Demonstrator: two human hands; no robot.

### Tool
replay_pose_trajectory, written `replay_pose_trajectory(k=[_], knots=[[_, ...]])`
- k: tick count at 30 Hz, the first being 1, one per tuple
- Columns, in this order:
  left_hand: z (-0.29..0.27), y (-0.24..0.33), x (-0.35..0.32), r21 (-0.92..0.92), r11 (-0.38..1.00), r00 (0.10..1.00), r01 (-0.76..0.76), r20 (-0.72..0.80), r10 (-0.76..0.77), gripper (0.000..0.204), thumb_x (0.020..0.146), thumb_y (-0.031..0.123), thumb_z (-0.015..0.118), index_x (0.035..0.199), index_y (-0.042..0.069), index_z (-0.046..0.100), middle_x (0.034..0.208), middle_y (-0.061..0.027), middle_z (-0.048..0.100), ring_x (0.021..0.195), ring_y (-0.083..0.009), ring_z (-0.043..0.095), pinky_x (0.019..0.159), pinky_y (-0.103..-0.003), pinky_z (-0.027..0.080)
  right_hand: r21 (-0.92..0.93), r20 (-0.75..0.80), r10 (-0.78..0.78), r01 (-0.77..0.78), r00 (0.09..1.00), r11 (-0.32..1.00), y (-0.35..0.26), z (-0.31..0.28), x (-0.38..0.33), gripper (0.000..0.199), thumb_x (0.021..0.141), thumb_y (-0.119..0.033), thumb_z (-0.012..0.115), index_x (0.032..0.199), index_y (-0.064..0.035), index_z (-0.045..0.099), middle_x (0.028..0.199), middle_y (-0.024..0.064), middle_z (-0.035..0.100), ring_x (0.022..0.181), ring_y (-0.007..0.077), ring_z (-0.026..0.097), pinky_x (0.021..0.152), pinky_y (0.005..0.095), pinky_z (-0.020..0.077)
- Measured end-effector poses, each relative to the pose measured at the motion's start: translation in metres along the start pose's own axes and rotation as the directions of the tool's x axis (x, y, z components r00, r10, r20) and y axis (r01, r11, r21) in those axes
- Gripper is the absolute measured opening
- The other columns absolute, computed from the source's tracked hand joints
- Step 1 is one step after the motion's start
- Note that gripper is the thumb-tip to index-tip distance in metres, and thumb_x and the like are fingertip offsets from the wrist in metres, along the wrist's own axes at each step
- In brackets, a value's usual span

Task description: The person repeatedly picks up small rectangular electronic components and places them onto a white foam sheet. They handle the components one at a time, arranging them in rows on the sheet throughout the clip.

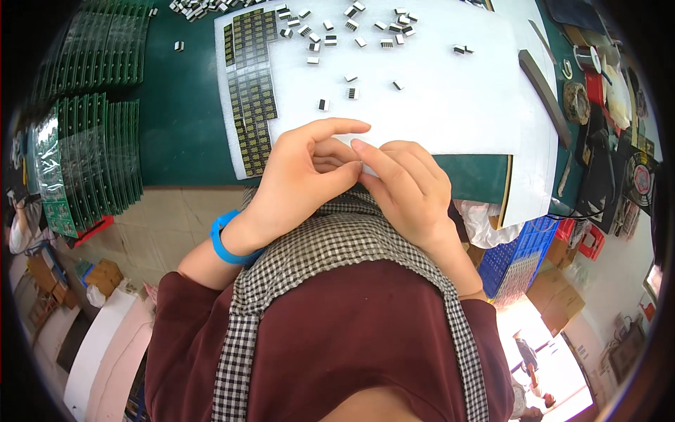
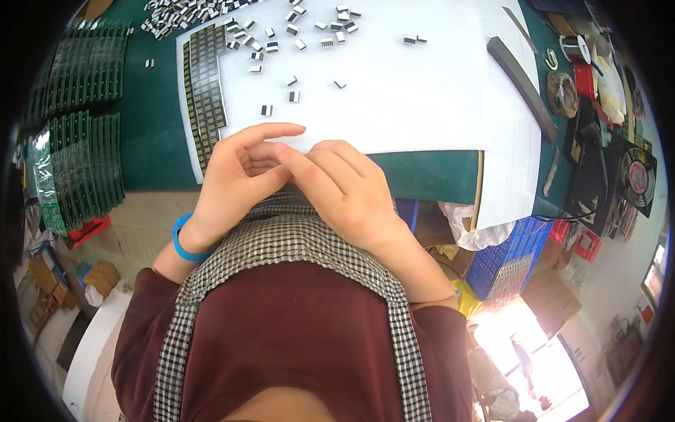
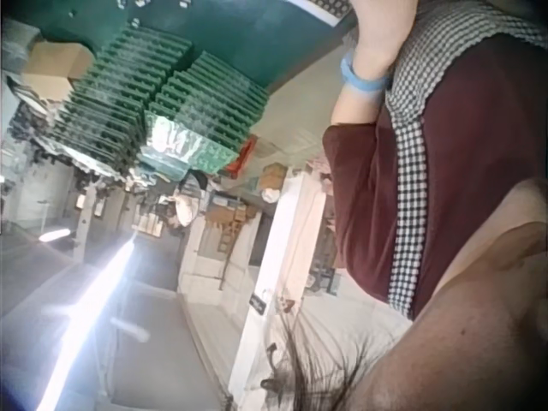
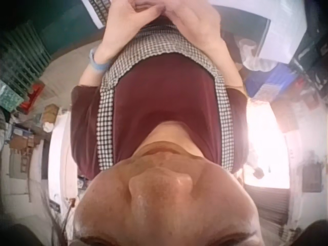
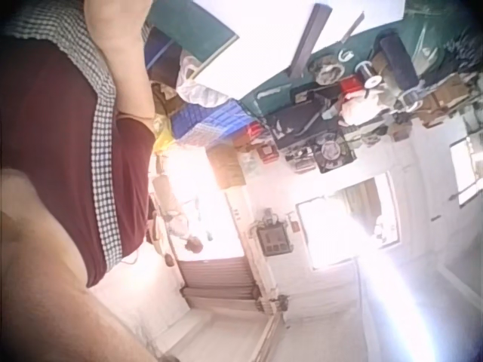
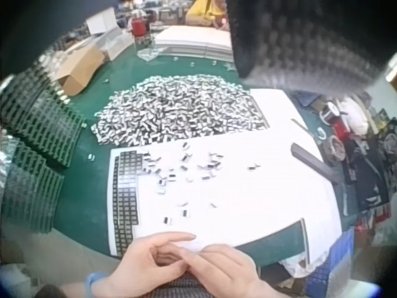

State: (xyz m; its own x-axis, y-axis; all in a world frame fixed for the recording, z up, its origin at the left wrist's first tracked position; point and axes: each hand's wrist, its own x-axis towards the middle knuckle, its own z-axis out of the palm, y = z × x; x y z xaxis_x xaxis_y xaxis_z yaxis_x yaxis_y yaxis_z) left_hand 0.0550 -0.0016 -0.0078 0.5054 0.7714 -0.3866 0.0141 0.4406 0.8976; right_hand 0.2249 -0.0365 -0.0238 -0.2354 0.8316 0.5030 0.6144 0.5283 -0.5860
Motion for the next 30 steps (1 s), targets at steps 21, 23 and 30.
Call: replay_pose_trajectory(k=[21, 23, 30], knots=[[-0.035, -0.016, 0.001, 0.839, -0.543, 0.752, 0.023, 0.344, 0.563, 0.017, 0.066, 0.000, 0.062, 0.083, -0.004, 0.063, 0.081, -0.0117, 0.061, 0.077, -0.0202, 0.061, 0.059, -0.022, 0.051, 0.676, 0.328, 0.711, -0.680, 0.622, 0.284, 0.014, -0.023, -0.006, 0.019, 0.082, 0.004, 0.061, 0.100, 0.0033, 0.065, 0.100, 0.0095, 0.062, 0.093, 0.0148, 0.060, 0.082, 0.0259, 0.0499], [-0.045, -0.001, -0.002, 0.908, -0.396, 0.762, -0.138, 0.353, 0.543, 0.012, 0.068, -0.001, 0.060, 0.079, -0.004, 0.064, 0.084, -0.0118, 0.063, 0.078, -0.0197, 0.061, 0.058, -0.022, 0.050, 0.656, 0.285, 0.668, -0.648, 0.687, 0.387, 0.019, -0.021, -0.013, 0.023, 0.082, 0.007, 0.061, 0.105, 0.0029, 0.064, 0.102, 0.0099, 0.062, 0.098, 0.0148, 0.059, 0.083, 0.0263, 0.0499], [-0.024, 0.016, -0.005, 0.185, 0.979, 0.986, -0.090, -0.119, 0.113, 0.026, 0.083, 0.000, 0.062, 0.109, -0.004, 0.059, 0.082, -0.0087, 0.067, 0.077, -0.0150, 0.065, 0.073, -0.025, 0.052, 0.412, 0.016, 0.552, -0.508, 0.834, 0.756, -0.005, -0.008, -0.008, 0.048, 0.074, 0.009, 0.066, 0.120, -0.0026, 0.057, 0.094, 0.0082, 0.068, 0.089, 0.0153, 0.065, 0.077, 0.0276, 0.0536]])
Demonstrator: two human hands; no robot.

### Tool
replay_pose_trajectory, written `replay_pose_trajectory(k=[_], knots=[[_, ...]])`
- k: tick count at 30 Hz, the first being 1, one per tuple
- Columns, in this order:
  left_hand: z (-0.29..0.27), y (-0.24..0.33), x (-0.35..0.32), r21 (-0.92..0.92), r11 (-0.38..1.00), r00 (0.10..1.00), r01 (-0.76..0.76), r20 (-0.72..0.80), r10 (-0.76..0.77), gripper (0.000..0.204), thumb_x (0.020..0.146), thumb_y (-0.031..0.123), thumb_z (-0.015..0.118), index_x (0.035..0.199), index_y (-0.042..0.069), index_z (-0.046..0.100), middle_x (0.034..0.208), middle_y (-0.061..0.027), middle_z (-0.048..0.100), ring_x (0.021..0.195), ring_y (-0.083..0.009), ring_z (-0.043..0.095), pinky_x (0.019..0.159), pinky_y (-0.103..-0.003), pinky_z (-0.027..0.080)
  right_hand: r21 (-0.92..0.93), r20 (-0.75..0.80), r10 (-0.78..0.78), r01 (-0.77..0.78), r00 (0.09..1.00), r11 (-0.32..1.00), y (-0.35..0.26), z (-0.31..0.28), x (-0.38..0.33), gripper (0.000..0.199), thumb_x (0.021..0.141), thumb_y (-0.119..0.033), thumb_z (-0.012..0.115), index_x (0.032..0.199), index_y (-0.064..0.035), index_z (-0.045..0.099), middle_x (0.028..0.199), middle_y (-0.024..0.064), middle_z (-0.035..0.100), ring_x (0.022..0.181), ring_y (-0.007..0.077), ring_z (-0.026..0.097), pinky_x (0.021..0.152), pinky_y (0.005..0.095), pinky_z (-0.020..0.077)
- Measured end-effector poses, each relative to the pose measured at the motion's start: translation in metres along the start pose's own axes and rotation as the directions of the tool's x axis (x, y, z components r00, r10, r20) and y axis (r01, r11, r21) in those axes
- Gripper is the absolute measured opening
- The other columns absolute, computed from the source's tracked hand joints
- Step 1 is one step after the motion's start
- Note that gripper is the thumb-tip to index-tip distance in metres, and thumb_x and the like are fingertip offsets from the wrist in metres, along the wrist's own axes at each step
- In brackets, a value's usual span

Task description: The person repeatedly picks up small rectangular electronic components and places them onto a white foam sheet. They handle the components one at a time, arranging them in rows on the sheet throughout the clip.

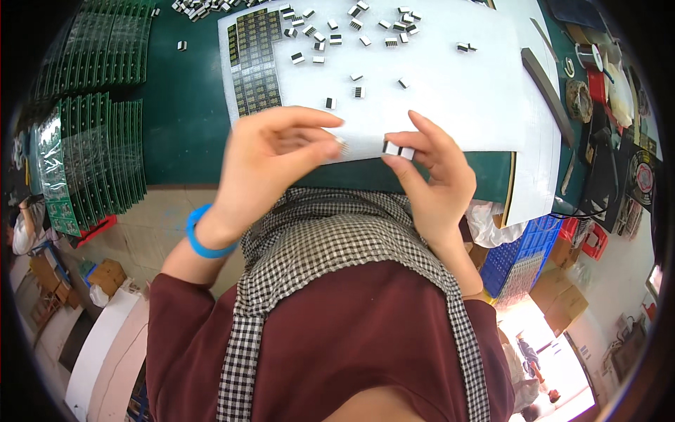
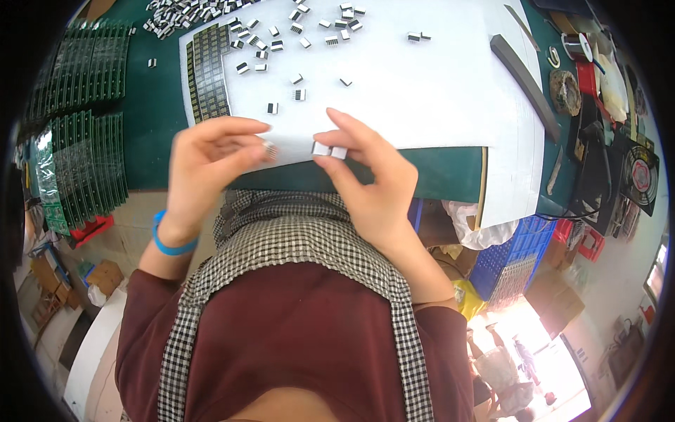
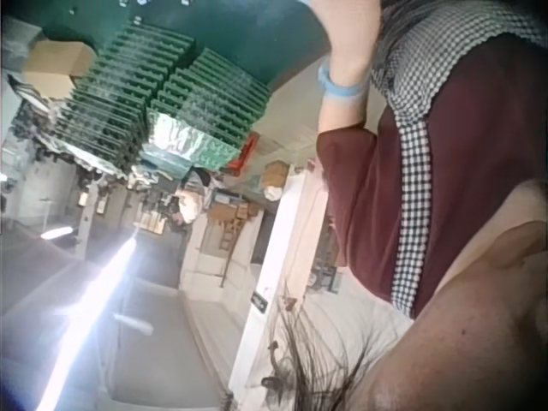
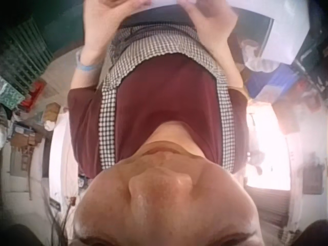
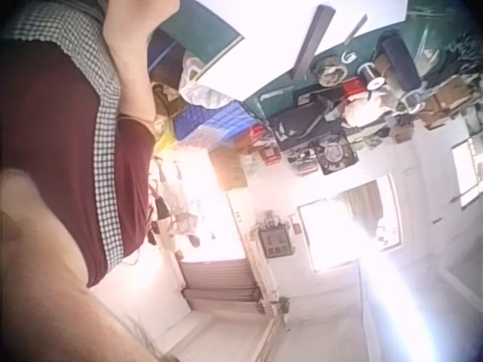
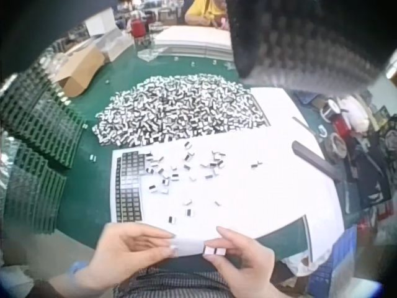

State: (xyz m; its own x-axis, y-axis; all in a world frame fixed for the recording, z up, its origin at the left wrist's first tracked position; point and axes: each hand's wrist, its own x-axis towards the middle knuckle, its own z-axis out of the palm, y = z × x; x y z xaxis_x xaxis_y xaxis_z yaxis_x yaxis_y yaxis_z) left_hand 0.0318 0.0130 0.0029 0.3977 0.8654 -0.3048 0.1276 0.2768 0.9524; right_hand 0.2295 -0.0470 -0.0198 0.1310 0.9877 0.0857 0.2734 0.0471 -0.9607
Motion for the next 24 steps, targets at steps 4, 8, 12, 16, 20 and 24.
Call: replay_pose_trajectory(k=[4, 8, 12, 16, 20, 24], knots=[[0.017, -0.018, 0.007, -0.435, 0.881, 0.980, 0.187, 0.147, -0.135, 0.029, 0.084, 0.001, 0.062, 0.112, -0.002, 0.058, 0.083, -0.0079, 0.068, 0.078, -0.0137, 0.065, 0.072, -0.023, 0.052, -0.007, 0.031, -0.094, 0.094, 0.995, 0.996, 0.000, 0.007, -0.001, 0.055, 0.071, 0.009, 0.069, 0.122, -0.0056, 0.055, 0.093, 0.0090, 0.069, 0.087, 0.0182, 0.068, 0.076, 0.0291, 0.0545], [0.022, -0.022, 0.009, -0.477, 0.847, 0.969, 0.235, 0.183, -0.166, 0.028, 0.084, 0.002, 0.063, 0.112, -0.002, 0.058, 0.084, -0.0084, 0.068, 0.079, -0.0129, 0.065, 0.073, -0.023, 0.052, -0.080, 0.028, -0.141, 0.143, 0.990, 0.986, 0.001, 0.007, 0.000, 0.054, 0.070, 0.007, 0.070, 0.121, -0.0062, 0.056, 0.092, 0.0093, 0.069, 0.085, 0.0194, 0.068, 0.073, 0.0275, 0.0539], [0.026, -0.016, 0.006, -0.283, 0.942, 0.981, 0.182, 0.114, -0.155, 0.031, 0.085, 0.002, 0.061, 0.115, -0.002, 0.055, 0.088, -0.0078, 0.067, 0.078, -0.0117, 0.064, 0.075, -0.024, 0.052, -0.261, 0.103, -0.188, 0.209, 0.977, 0.942, -0.002, 0.004, 0.002, 0.052, 0.072, 0.004, 0.070, 0.120, -0.0082, 0.057, 0.091, 0.0080, 0.069, 0.080, 0.0210, 0.067, 0.069, 0.0280, 0.0534], [0.029, -0.006, 0.005, -0.012, 0.997, 0.991, 0.079, 0.108, -0.077, 0.037, 0.080, -0.008, 0.054, 0.116, 0.000, 0.054, 0.092, -0.0099, 0.067, 0.085, -0.0139, 0.064, 0.080, -0.026, 0.052, -0.397, 0.199, -0.298, 0.354, 0.934, 0.847, -0.001, 0.006, 0.002, 0.051, 0.073, 0.002, 0.069, 0.121, -0.0109, 0.057, 0.092, 0.0068, 0.069, 0.077, 0.0232, 0.066, 0.067, 0.0301, 0.0533], [0.020, 0.007, 0.007, 0.241, 0.970, 0.978, -0.005, 0.202, -0.045, 0.040, 0.075, -0.007, 0.058, 0.115, 0.002, 0.056, 0.095, -0.0115, 0.066, 0.090, -0.0186, 0.065, 0.082, -0.030, 0.051, -0.060, 0.172, -0.003, 0.014, 0.985, 0.998, -0.003, 0.001, -0.001, 0.046, 0.074, 0.008, 0.066, 0.117, -0.0042, 0.058, 0.091, 0.0101, 0.068, 0.084, 0.0181, 0.067, 0.074, 0.0274, 0.0538], [0.000, 0.006, 0.017, 0.835, 0.467, 0.858, -0.291, 0.012, 0.513, 0.034, 0.072, -0.001, 0.065, 0.106, 0.002, 0.062, 0.112, -0.0107, 0.059, 0.103, -0.0303, 0.057, 0.087, -0.034, 0.047, 0.314, 0.134, 0.284, -0.312, 0.950, 0.897, -0.002, -0.009, 0.002, 0.040, 0.075, 0.011, 0.065, 0.113, 0.0029, 0.058, 0.095, 0.0133, 0.066, 0.091, 0.0192, 0.065, 0.078, 0.0293, 0.0543]])
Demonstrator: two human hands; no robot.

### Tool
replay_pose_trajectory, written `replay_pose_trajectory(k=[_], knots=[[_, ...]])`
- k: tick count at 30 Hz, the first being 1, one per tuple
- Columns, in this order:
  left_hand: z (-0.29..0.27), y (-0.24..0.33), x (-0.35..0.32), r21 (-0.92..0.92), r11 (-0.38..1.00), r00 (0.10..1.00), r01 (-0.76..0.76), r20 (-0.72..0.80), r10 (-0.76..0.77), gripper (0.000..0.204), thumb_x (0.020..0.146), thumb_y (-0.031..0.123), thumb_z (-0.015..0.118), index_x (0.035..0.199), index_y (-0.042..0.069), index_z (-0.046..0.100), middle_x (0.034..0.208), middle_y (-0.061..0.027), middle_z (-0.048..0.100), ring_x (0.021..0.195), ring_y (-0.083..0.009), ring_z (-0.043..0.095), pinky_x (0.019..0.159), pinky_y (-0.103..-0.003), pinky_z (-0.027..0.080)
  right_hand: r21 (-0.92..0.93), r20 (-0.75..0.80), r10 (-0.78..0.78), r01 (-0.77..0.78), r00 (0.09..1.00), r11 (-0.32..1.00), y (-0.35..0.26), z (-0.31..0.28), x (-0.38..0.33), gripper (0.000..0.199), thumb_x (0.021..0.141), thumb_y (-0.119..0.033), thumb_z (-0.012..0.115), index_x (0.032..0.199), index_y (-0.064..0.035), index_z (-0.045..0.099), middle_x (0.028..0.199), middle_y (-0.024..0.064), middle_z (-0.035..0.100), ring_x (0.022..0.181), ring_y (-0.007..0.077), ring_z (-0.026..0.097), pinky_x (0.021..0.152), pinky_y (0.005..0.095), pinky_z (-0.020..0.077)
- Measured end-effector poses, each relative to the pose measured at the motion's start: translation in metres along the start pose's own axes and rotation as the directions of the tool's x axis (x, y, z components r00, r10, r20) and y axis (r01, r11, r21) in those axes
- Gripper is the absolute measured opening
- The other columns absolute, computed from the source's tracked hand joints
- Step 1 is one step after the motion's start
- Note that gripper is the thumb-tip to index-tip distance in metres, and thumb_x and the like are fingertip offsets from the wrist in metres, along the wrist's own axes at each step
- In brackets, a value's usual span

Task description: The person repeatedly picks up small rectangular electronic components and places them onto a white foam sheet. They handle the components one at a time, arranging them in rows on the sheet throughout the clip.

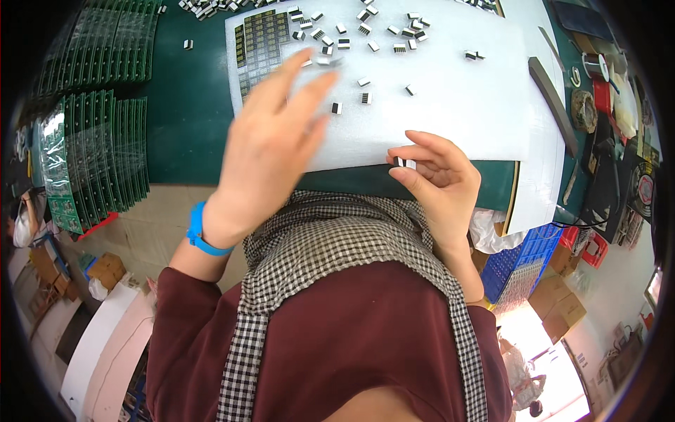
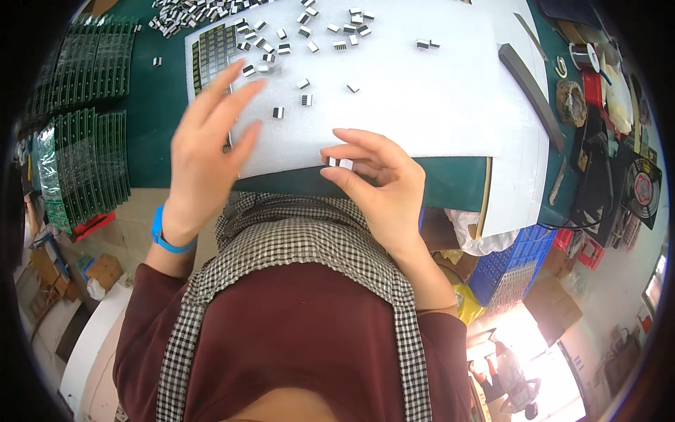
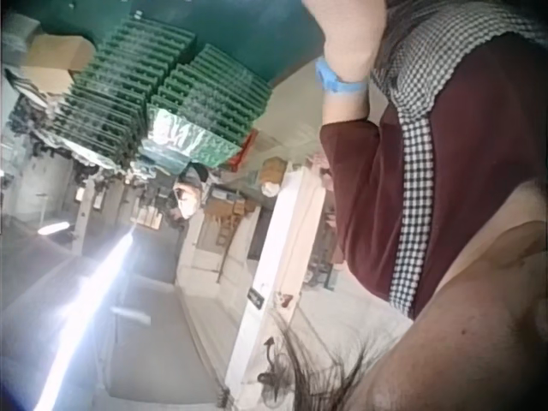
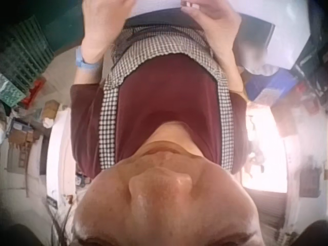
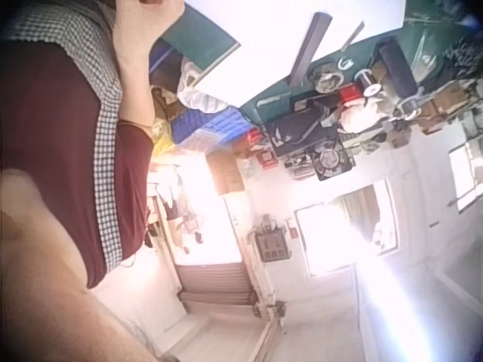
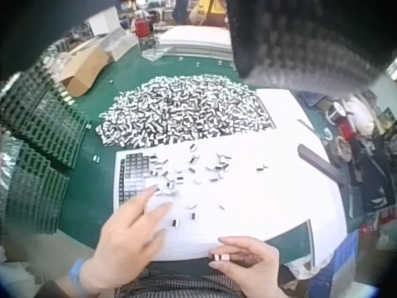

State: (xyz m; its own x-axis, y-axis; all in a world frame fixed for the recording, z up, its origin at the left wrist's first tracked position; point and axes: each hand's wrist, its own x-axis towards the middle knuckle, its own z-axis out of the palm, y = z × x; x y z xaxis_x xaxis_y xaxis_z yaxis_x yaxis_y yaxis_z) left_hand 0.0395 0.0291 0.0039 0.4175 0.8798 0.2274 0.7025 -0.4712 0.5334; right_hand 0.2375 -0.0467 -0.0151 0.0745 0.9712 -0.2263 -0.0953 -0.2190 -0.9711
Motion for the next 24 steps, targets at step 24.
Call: replay_pose_trajectory(k=[24], knots=[[0.027, 0.004, -0.015, -0.716, -0.138, 0.691, 0.684, 0.697, -0.193, 0.046, 0.083, 0.005, 0.065, 0.126, -0.002, 0.050, 0.085, -0.0079, 0.070, 0.078, -0.0105, 0.064, 0.073, -0.022, 0.052, -0.290, 0.052, -0.395, 0.393, 0.917, 0.873, 0.009, 0.014, 0.006, 0.057, 0.074, 0.007, 0.068, 0.127, -0.0005, 0.048, 0.094, 0.0100, 0.069, 0.086, 0.0160, 0.066, 0.076, 0.0276, 0.0542]])
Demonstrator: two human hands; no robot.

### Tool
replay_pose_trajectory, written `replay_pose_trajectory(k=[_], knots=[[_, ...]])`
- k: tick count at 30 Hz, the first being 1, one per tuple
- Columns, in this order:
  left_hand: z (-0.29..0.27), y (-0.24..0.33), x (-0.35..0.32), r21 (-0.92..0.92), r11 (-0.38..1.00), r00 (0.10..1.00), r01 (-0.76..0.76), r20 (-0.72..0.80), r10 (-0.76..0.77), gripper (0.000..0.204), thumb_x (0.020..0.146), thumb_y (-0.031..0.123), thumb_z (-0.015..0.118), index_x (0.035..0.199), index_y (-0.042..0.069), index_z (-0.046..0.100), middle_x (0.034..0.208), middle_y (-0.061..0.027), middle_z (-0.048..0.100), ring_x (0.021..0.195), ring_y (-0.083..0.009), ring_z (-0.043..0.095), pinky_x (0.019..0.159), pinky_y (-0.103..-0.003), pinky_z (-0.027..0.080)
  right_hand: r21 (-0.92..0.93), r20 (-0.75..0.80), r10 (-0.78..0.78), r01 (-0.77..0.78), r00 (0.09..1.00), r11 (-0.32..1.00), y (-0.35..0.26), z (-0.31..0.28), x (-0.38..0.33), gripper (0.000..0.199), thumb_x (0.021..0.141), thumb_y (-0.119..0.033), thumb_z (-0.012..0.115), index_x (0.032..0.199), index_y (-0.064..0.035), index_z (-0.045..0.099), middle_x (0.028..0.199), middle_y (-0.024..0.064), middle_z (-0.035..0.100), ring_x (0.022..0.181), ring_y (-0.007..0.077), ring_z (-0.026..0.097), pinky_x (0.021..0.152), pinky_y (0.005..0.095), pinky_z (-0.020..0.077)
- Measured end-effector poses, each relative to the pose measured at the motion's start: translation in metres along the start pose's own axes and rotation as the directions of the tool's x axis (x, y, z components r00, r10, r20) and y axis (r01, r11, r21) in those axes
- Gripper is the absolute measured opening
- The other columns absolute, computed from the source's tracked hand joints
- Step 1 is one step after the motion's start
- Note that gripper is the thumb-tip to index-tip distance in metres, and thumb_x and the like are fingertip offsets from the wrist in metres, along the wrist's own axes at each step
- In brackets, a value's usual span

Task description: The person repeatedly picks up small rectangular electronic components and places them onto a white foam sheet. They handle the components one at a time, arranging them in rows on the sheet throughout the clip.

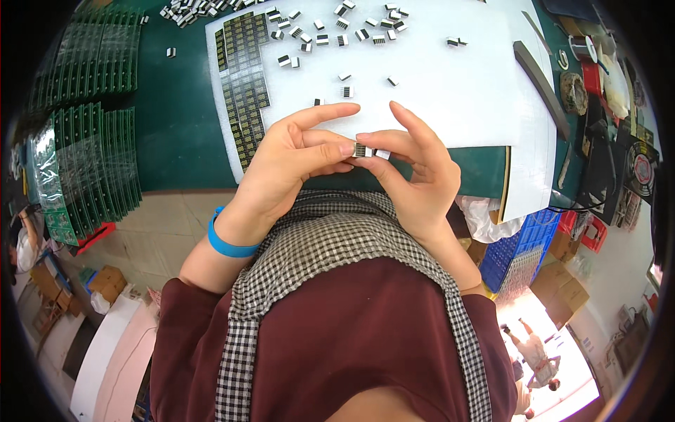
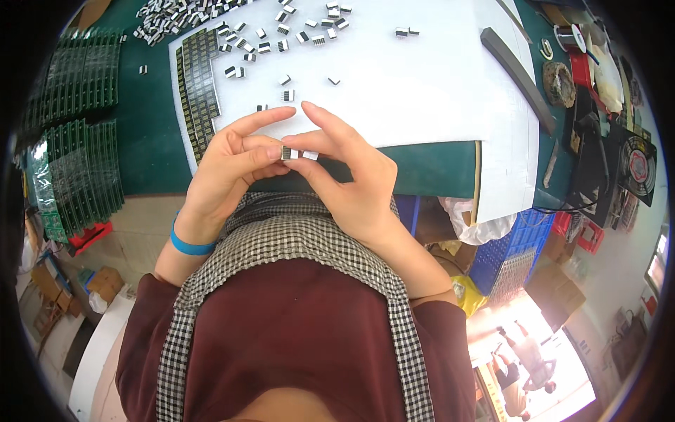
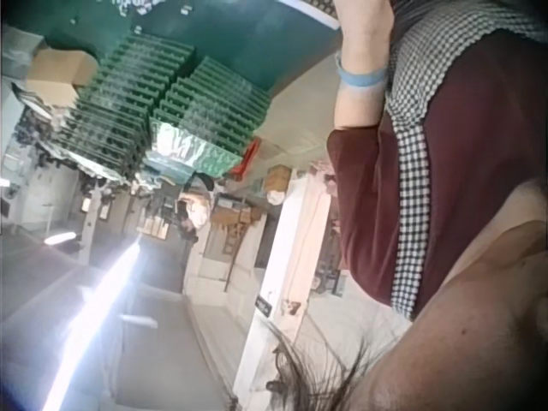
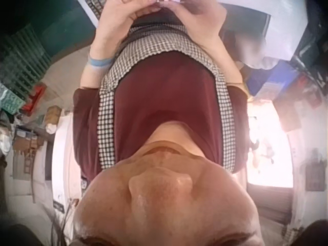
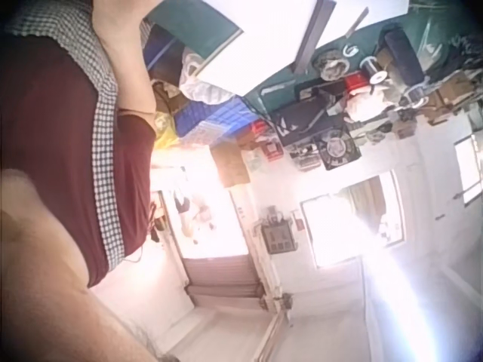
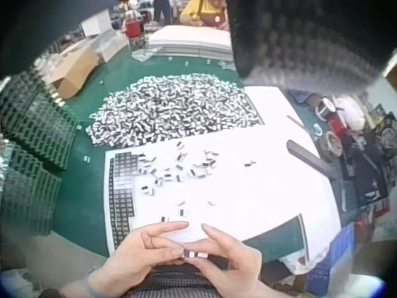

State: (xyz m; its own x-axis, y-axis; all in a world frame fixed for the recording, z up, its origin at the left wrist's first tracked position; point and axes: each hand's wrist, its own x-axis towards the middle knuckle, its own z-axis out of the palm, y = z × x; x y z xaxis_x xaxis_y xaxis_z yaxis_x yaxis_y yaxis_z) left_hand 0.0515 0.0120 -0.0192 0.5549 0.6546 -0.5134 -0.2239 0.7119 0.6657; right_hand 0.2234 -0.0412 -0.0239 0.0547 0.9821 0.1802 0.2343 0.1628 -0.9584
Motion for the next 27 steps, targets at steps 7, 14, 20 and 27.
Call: replay_pose_trajectory(k=[7, 14, 20, 27], knots=[[0.000, -0.004, 0.004, 0.063, 0.998, 0.999, -0.026, 0.028, 0.024, 0.045, 0.083, 0.005, 0.064, 0.126, -0.001, 0.051, 0.085, -0.0077, 0.070, 0.078, -0.0100, 0.063, 0.074, -0.023, 0.051, 0.037, 0.043, 0.038, -0.039, 0.998, 0.999, 0.002, -0.002, -0.002, 0.062, 0.074, 0.007, 0.069, 0.131, -0.0019, 0.046, 0.096, 0.0101, 0.069, 0.085, 0.0150, 0.065, 0.073, 0.0263, 0.0541], [0.000, -0.004, 0.005, 0.072, 0.995, 0.998, -0.064, 0.033, 0.062, 0.051, 0.083, 0.002, 0.062, 0.131, -0.003, 0.042, 0.093, -0.0113, 0.068, 0.086, -0.0138, 0.064, 0.082, -0.027, 0.051, -0.092, -0.015, 0.073, -0.074, 0.997, 0.993, 0.004, -0.003, -0.001, 0.037, 0.070, 0.002, 0.074, 0.105, -0.0059, 0.064, 0.090, 0.0056, 0.065, 0.069, 0.0097, 0.060, 0.056, 0.0219, 0.0493], [0.003, -0.005, 0.004, 0.060, 0.994, 0.996, -0.092, 0.022, 0.091, 0.053, 0.084, 0.001, 0.061, 0.132, -0.003, 0.040, 0.092, -0.0111, 0.068, 0.087, -0.0143, 0.064, 0.083, -0.027, 0.051, -0.073, 0.028, 0.172, -0.169, 0.985, 0.983, 0.000, -0.006, 0.000, 0.024, 0.068, 0.000, 0.075, 0.091, -0.0051, 0.068, 0.086, 0.0048, 0.063, 0.068, 0.0116, 0.058, 0.052, 0.0227, 0.0462], [0.003, -0.005, 0.003, -0.009, 1.000, 0.998, -0.024, 0.056, 0.024, 0.054, 0.083, 0.003, 0.063, 0.132, -0.003, 0.040, 0.087, -0.0079, 0.068, 0.084, -0.0121, 0.063, 0.080, -0.026, 0.050, -0.137, -0.024, -0.065, 0.061, 0.998, 0.989, 0.000, -0.005, -0.003, 0.021, 0.069, 0.002, 0.074, 0.089, -0.0055, 0.070, 0.084, 0.0049, 0.064, 0.069, 0.0114, 0.058, 0.051, 0.0233, 0.0445]])
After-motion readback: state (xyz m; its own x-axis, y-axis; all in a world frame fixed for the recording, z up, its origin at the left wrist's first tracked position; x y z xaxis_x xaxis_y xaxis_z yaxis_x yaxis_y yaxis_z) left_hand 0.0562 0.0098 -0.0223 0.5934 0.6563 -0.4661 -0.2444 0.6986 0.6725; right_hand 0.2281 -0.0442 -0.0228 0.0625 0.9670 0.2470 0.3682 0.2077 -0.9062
